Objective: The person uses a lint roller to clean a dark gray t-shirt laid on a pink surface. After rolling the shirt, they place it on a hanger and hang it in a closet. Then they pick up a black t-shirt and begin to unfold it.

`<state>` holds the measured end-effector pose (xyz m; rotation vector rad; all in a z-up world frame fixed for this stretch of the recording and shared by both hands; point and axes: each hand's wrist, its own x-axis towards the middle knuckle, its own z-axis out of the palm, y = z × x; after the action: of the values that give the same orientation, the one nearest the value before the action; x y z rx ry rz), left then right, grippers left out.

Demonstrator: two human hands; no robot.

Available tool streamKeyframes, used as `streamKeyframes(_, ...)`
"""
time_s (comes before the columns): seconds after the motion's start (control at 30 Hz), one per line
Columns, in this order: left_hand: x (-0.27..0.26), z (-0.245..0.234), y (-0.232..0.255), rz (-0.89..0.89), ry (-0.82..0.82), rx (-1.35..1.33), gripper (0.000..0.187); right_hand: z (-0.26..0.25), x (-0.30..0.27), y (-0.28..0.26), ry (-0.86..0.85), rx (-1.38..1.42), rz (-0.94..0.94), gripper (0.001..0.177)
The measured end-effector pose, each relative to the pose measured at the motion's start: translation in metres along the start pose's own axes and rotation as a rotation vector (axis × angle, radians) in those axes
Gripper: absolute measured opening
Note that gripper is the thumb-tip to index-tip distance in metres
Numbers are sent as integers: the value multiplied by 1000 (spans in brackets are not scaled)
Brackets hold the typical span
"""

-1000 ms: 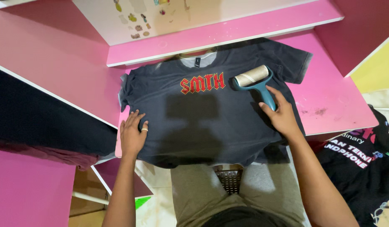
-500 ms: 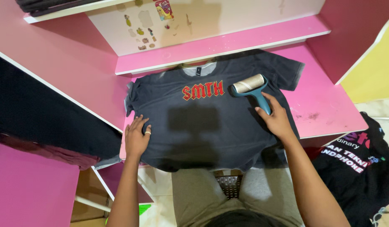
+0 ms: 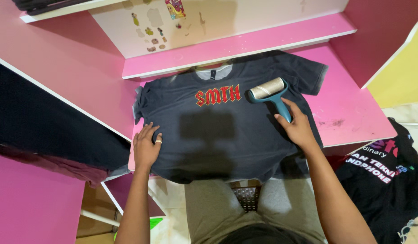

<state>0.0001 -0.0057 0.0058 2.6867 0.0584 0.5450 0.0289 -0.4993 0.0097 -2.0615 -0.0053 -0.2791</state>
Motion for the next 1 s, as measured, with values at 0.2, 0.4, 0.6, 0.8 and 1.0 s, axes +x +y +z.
streamKeyframes(0.2,0,0,-1,-9,-9,4,35,1,-1,-1,7,-19,-11,63)
streamKeyframes(0.4,-2,1,-1,12,2,3,34,0,-3,0,4,-36,-1,62)
streamKeyframes(0.6,-1,2,-1,11,6,48,35,-3,-2,-4,12,3,-1,62)
streamKeyframes(0.8,-20,1,6,141,54,131,37,-20,-19,0,-13,-11,113,62)
streamKeyframes(1.0,-55,-20,37,35,41,254,38,-33,-58,15,-3,177,147,63)
